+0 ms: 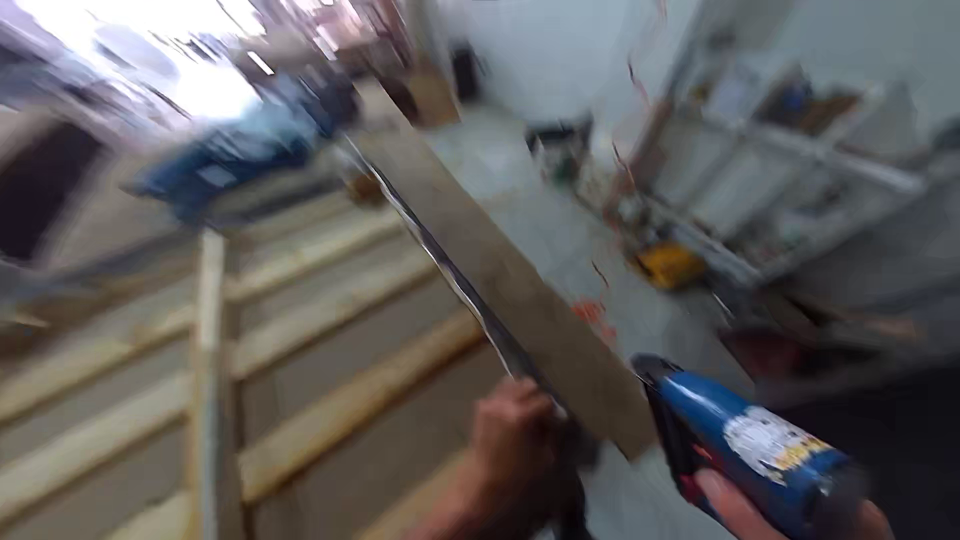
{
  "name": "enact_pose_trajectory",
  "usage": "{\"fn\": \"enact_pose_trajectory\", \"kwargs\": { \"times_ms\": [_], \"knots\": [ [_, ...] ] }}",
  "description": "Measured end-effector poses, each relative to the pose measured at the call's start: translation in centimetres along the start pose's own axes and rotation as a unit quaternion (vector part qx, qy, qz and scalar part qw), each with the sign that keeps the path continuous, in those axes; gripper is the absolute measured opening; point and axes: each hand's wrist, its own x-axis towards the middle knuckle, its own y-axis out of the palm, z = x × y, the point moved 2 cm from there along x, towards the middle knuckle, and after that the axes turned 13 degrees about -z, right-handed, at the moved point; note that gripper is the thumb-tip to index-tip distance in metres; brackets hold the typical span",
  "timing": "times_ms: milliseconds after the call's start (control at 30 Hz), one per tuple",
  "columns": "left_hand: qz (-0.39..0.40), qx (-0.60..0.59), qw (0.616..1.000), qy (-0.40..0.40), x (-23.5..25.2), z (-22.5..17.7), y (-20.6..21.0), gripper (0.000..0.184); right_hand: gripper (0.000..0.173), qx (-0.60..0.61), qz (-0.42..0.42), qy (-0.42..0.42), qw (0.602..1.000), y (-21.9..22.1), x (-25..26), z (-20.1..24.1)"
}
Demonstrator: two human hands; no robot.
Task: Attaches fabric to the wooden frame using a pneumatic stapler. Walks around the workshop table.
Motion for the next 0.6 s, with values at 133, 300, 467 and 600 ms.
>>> {"fn": "enact_pose_trajectory", "kwargs": {
  "times_ms": [133, 300, 467, 600],
  "knots": [
    [0.019, 0.012, 1.0, -0.008, -0.2, 0.4, 1.0, 0.018, 0.04, -0.07, 0.052, 0.047, 0.995, -0.1, -6.0, -1.3],
    [0.031, 0.031, 0.999, -0.025, 0.0, 0.3, 0.9, 0.026, 0.036, -0.096, 0.083, 0.073, 0.989, 1.9, -7.4, -1.0],
    [0.049, 0.043, 0.997, -0.03, 0.1, 0.3, 0.9, 0.029, 0.035, -0.118, 0.097, 0.081, 0.985, 2.0, -6.2, 0.0],
    [0.073, 0.038, 0.996, -0.039, 0.4, 0.5, 0.8, 0.024, 0.035, -0.151, 0.127, 0.084, 0.977, 1.9, -5.6, 0.6]
  ]
}}
